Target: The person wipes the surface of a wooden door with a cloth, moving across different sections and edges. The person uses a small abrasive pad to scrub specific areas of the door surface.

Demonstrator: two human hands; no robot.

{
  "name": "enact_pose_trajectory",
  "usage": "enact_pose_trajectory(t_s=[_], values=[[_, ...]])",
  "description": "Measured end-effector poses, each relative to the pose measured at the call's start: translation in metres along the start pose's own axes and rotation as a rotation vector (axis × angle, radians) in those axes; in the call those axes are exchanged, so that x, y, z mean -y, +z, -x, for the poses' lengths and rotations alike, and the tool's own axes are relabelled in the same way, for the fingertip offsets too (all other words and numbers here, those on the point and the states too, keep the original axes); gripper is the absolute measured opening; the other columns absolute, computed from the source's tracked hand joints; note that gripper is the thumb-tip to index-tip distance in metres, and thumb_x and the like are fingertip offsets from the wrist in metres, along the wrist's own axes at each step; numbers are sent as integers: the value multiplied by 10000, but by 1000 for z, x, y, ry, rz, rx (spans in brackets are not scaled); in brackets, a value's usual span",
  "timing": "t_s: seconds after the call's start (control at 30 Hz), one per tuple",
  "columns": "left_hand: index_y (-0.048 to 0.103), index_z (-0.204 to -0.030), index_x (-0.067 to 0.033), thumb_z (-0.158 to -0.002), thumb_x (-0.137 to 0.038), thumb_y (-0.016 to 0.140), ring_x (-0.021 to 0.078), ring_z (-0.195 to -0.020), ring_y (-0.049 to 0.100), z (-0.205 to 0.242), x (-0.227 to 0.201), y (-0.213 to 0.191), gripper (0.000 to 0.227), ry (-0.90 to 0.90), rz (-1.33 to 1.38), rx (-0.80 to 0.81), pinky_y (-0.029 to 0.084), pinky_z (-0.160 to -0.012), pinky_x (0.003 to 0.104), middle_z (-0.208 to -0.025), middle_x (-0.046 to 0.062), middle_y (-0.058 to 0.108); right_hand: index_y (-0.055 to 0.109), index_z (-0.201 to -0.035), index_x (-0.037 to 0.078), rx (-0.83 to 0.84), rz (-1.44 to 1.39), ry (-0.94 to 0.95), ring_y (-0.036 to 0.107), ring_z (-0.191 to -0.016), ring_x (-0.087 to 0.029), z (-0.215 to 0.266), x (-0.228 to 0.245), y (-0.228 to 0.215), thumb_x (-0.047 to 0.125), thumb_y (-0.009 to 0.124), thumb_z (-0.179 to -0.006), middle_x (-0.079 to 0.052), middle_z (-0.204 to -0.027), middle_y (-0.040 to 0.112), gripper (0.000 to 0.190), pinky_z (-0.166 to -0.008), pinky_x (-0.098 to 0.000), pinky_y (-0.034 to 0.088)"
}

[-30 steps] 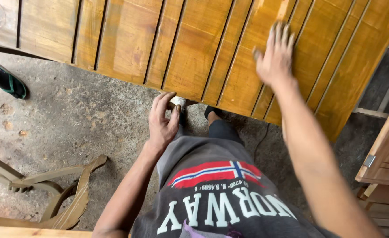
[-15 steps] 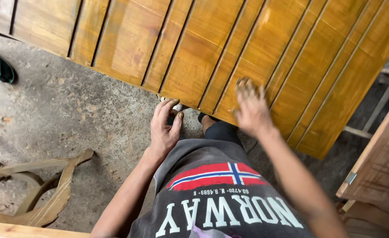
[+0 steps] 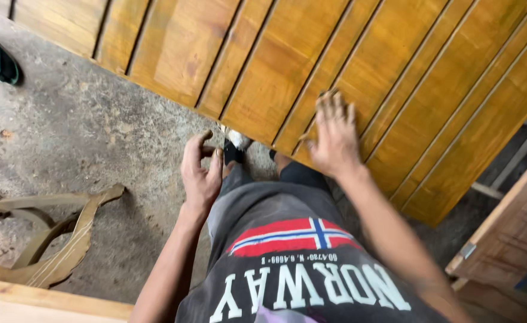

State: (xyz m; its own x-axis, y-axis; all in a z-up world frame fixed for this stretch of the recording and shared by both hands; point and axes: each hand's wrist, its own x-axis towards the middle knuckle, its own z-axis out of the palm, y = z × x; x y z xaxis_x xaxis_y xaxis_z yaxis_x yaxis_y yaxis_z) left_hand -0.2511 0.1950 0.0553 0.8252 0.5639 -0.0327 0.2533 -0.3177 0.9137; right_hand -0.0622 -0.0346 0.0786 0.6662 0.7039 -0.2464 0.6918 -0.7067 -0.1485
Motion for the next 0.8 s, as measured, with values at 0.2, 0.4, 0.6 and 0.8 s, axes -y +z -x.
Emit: enact_pose_trajectory(t_s=[0.2, 0.4, 0.6, 0.8], values=[[581, -1351, 25, -946, 9, 688, 230, -887, 664, -3, 6, 6, 419, 25, -15, -34, 542, -872, 358, -1079, 152, 635, 212, -1640, 26, 41, -15, 393, 173, -1560, -419, -149, -166, 3, 277, 332, -1092, -258, -1679, 185, 614, -1285, -526, 76], [602, -1330, 21, -935, 43, 661, 235, -930, 662, 3, 14, -5, 400, 25, 12, -46, 536, -908, 362, -1120, 157, 644, 177, -1595, -113, -19, 290, 255, 201, -1544, -465, -103, -58, -19, 300, 438, -1050, -308, -1675, 163, 732, -1267, -528, 115], [604, -1289, 26, -922, 34, 676, 209, -878, 681, -3, 8, -9, 374, 60, 39, 40, 561, -840, 338, -1275, 195, 630, 316, -1526, -86, -19, -230, -318, 283, -1491, -449, 35, 28, 12, 458, 611, -912, -298, -1591, 337, 872, -1192, -644, 174], [591, -1315, 30, -919, 52, 679, 224, -932, 692, -27, -12, 11, 406, 116, 41, 91, 566, -867, 345, -1304, 196, 613, 248, -1626, 11, 224, 419, -170, 382, -1467, -300, -61, -128, 42, 315, 486, -950, -191, -1647, 351, 779, -1203, -586, 95]])
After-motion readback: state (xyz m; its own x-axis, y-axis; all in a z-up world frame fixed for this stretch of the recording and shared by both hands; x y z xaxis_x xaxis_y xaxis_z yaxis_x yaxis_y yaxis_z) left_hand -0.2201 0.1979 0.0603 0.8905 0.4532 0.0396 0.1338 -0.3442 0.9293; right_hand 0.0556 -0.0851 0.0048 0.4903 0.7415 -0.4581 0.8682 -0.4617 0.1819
